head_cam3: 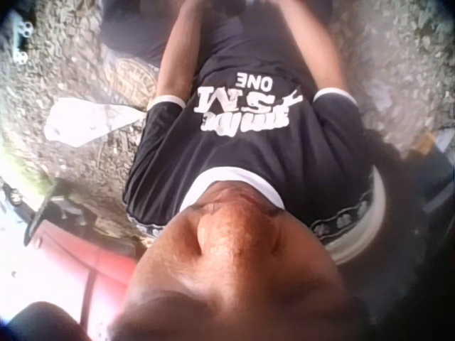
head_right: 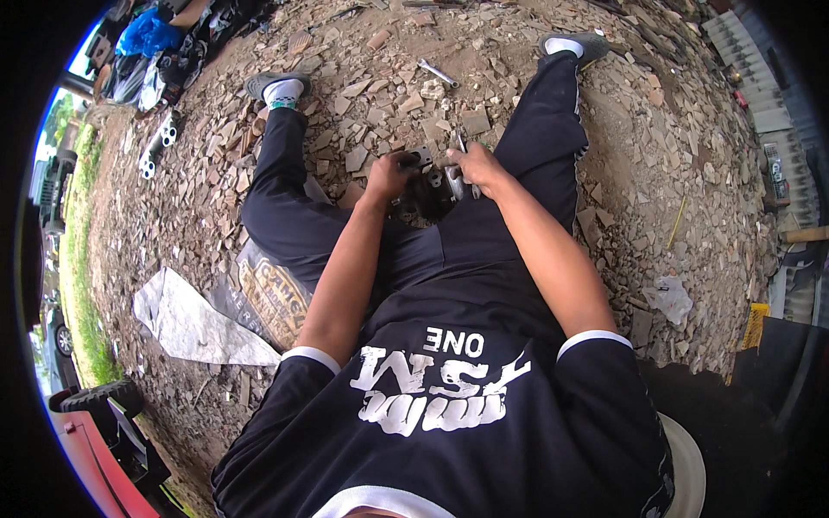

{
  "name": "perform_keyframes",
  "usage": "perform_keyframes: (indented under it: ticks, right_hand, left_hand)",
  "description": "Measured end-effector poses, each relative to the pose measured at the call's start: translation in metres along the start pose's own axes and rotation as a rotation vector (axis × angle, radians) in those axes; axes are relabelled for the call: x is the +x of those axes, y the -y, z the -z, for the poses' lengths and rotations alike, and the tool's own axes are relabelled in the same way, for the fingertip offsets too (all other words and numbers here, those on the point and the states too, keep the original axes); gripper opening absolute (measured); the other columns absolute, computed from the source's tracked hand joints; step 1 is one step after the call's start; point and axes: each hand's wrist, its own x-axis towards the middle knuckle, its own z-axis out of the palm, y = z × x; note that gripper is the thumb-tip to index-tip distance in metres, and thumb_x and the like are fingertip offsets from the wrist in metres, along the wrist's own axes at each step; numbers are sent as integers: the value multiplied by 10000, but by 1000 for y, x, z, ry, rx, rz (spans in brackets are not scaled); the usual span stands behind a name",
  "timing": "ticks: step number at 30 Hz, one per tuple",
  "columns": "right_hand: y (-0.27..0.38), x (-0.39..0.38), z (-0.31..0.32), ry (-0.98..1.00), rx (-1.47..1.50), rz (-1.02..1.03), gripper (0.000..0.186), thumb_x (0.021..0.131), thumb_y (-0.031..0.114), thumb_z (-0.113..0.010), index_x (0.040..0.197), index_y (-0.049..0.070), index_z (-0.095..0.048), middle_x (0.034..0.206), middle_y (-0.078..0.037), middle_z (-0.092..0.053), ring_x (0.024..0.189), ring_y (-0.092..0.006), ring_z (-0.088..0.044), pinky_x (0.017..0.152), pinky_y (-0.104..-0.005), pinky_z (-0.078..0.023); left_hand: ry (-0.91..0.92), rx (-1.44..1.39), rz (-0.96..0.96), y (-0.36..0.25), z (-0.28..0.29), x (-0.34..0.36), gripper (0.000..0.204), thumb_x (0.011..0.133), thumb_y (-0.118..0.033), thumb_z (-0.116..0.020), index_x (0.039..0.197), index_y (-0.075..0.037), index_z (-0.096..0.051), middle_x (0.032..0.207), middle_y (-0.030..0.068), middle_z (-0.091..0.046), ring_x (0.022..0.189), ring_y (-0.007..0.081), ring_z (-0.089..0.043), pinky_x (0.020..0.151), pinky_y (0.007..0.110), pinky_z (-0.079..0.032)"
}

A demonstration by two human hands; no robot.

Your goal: The person sits on the ground in a cluttered outdoor area and uses a wrench to tighten or loosen bolts on a cylindrical mechanical component. The person repeatedly adjusts the tool and repositions the part throughout the clip.

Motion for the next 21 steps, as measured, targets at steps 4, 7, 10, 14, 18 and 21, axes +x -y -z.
perform_keyframes:
  ticks: [4,7,10,14,18,21]
  right_hand:
    - [13,-9,0,-45,-112,-25,288,1010,299,-599,1109,34,-654,949,-19,-718,694,-89,-531,641,-291,-438]
    - [0,0,-3,-83,-239,160,374,936,395,-676,1022,35,-730,837,-97,-734,737,-213,-667,717,-370,-503]
    - [-1,0,-10,-191,-485,346,367,895,432,-709,1019,88,-744,844,-124,-727,770,-285,-688,743,-386,-512]
    - [4,-5,-13,-149,-560,400,337,846,393,-754,1028,109,-746,891,-159,-728,883,-333,-704,797,-416,-532]
    - [29,-28,-29,-173,-830,446,250,805,248,-784,1005,104,-745,889,-184,-720,863,-362,-697,775,-435,-545]
    - [16,-14,-31,-131,-851,638,211,788,164,-764,977,76,-735,870,-201,-708,855,-382,-689,787,-450,-546]
  left_hand:
    - [-96,-26,200,-9,-1,4,319,775,-254,-814,1054,-108,-762,1008,154,-743,949,308,-717,869,389,-552]
    - [-137,-54,330,-10,2,12,357,760,-296,-835,1065,-123,-769,980,166,-745,913,298,-725,853,388,-556]
    - [-139,-84,334,6,1,17,413,738,-351,-854,1082,-140,-771,961,160,-748,890,280,-728,834,386,-556]
    - [-136,-74,301,12,-2,22,390,741,-355,-849,1057,-138,-779,950,155,-750,882,280,-727,825,378,-557]
    - [-154,-68,271,14,-4,21,382,742,-354,-846,1045,-131,-780,939,152,-750,873,279,-726,816,375,-555]
    - [-161,-69,310,16,-5,21,383,743,-348,-843,1043,-119,-778,942,152,-749,879,280,-725,821,377,-551]
